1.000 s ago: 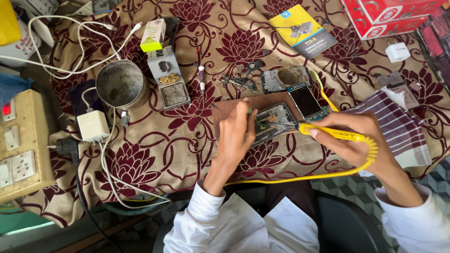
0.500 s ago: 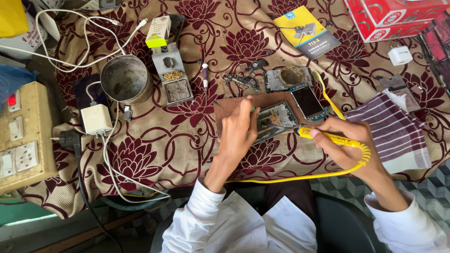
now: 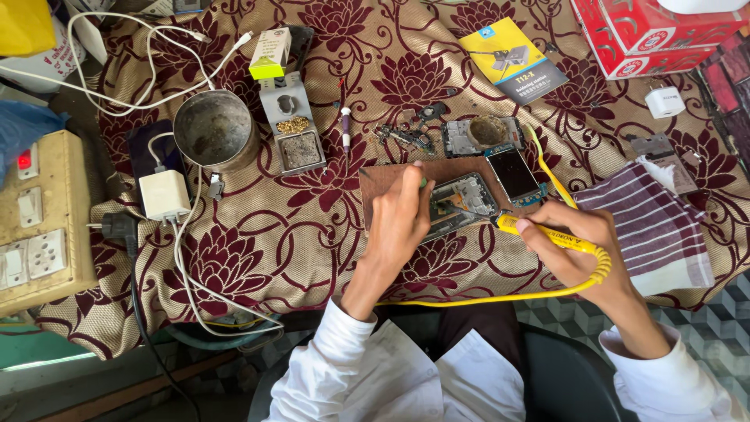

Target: The person uses a hot air gun to heat a disassembled mobile phone on a workbench, then switches to a toothbrush to clean the phone's internal components. The person continues to alternate between heating and cleaning the phone parts.

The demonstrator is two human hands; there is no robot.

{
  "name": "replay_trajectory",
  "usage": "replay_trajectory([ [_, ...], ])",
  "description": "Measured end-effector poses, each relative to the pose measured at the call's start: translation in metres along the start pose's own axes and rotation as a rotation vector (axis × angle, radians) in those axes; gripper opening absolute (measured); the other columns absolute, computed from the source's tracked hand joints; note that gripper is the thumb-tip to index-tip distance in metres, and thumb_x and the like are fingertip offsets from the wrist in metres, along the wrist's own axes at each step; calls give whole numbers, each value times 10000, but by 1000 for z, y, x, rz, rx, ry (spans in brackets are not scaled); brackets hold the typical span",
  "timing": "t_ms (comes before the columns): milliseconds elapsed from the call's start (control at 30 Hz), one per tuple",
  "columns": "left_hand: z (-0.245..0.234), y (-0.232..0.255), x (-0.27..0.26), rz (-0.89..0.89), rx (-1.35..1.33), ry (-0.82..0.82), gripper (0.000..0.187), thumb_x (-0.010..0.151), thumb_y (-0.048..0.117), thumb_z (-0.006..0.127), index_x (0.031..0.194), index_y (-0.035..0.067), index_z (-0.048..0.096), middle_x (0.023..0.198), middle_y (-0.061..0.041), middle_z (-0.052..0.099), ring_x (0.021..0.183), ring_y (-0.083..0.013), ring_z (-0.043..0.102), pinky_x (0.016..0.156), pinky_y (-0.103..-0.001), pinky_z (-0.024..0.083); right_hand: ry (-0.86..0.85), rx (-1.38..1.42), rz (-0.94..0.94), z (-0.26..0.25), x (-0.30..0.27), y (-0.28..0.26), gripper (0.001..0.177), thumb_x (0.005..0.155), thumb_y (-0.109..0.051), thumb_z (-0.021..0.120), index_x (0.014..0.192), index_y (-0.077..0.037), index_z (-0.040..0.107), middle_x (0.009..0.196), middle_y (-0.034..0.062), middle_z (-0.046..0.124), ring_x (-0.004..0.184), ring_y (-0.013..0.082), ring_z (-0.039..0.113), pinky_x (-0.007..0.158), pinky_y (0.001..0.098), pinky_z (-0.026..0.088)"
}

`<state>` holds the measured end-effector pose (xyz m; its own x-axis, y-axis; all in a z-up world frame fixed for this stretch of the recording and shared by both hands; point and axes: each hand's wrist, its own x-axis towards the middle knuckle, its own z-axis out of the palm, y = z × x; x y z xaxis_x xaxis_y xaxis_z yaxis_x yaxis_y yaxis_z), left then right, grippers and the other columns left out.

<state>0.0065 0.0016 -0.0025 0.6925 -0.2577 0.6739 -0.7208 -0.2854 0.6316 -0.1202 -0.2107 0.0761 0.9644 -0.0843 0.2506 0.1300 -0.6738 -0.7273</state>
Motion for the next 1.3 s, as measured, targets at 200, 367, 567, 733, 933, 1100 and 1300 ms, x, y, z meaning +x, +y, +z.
replay_trajectory([
  [200, 0, -3, -6, 9, -12, -2, 231, 971, -38, 657, 1112, -6, 477, 921, -245, 684, 655, -402, 681, 480, -425, 509, -8, -35, 19, 0, 2, 0, 133, 912, -103, 716, 827, -3, 694, 540, 32, 546, 495, 56, 448, 459, 273, 350],
  [367, -5, -7, -7, -58, -28, 8, 202, 1013, -33, 657, 1049, 17, 465, 861, -181, 686, 588, -287, 689, 454, -369, 501, -37, -24, 5, -2, 6, 3, 119, 903, -105, 708, 826, -14, 700, 535, 22, 569, 477, 52, 472, 450, 268, 358],
  [567, -10, -5, -7, -14, -7, 44, 233, 987, -35, 659, 1127, -4, 476, 866, -178, 683, 624, -275, 707, 473, -344, 509, -51, 32, 54, -2, 6, 5, 149, 910, -112, 699, 791, -23, 688, 545, 5, 612, 478, 31, 530, 446, 249, 388],
  [733, -6, -5, -8, -58, -36, 8, 241, 993, -42, 652, 1165, -14, 486, 855, -168, 688, 614, -268, 712, 465, -349, 509, -44, 5, 18, -2, 4, 9, 126, 907, -105, 706, 815, -20, 696, 557, 6, 609, 491, 39, 503, 456, 250, 376],
  [933, -6, -5, -9, -12, -27, 31, 260, 980, -52, 655, 1166, -11, 478, 858, -169, 672, 690, -334, 725, 533, -377, 539, -46, 4, 12, -2, 5, 8, 107, 903, -97, 703, 829, -19, 699, 560, 7, 604, 492, 31, 500, 453, 250, 372],
  [1100, -8, -6, -7, -27, -17, 15, 267, 973, -54, 669, 1151, -9, 476, 830, -167, 656, 683, -354, 711, 528, -399, 519, -19, -14, 31, -1, 2, 3, 113, 907, -94, 706, 836, -6, 694, 542, 21, 542, 489, 45, 437, 452, 270, 332],
  [1300, -7, -7, -7, -47, -8, -22, 265, 959, -57, 679, 1138, -18, 487, 818, -190, 653, 577, -318, 682, 440, -379, 479, -10, -31, 21, -1, -1, -1, 126, 903, -103, 716, 834, 1, 697, 552, 16, 531, 499, 48, 426, 454, 271, 326],
])
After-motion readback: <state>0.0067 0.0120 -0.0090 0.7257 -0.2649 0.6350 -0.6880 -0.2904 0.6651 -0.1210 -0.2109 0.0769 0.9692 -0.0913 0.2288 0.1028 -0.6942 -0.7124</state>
